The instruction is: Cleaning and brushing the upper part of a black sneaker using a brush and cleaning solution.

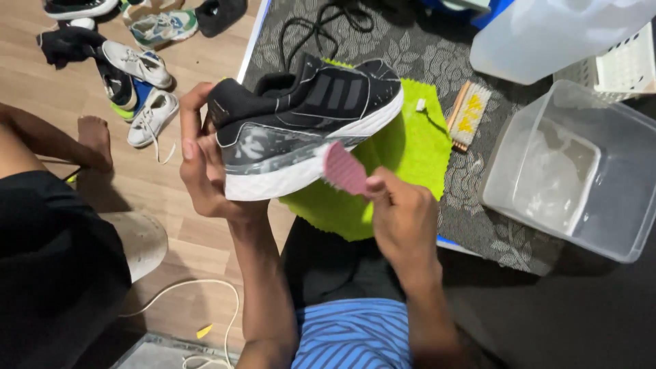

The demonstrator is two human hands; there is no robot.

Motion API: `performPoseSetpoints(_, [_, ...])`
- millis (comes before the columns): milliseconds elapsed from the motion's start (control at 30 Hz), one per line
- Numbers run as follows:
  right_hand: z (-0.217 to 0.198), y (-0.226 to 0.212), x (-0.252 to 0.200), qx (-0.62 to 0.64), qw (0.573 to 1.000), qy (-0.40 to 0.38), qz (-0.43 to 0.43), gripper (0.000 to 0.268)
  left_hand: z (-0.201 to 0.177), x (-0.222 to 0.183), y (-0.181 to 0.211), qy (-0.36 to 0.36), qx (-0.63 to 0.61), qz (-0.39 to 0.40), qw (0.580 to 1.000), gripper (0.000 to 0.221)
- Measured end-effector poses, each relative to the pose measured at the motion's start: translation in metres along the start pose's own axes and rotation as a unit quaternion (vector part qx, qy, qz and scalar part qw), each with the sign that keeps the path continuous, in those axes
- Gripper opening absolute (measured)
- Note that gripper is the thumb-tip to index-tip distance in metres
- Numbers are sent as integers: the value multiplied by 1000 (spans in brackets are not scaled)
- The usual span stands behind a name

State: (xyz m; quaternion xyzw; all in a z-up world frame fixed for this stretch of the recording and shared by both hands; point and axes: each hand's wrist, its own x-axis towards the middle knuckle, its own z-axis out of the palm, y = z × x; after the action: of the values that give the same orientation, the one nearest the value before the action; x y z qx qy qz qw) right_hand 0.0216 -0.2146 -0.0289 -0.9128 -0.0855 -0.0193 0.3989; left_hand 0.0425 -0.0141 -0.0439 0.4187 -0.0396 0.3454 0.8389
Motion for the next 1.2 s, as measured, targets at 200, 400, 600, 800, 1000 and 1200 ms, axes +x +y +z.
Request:
performPoseSetpoints(200, [-11, 34, 7, 0, 996, 37, 78, 68, -10, -1, -4, -33, 48, 23, 998, 61])
performPoseSetpoints(400, [-52, 91, -31, 18, 983, 35, 177, 48, -1, -5, -1, -20, 30, 9, 999, 66])
performPoseSetpoints(600, [-88, 63, -65, -103, 948, -15, 301, 42, 18, -2, 15, 112, 5, -44, 993, 62])
performPoseSetpoints(800, [-71, 75, -75, -286, 868, -77, 398, 45, -5, -2, 9, 125, -55, -58, 989, 63])
performPoseSetpoints(1000, [-59, 61, -68, -216, 900, 41, 377, 34, -7, -7, 3, 51, -35, -16, 998, 63])
performPoseSetpoints(1200, [-60, 45, -74, -203, 917, 21, 341, 76, -16, -9, 2, 22, -91, 0, 996, 59])
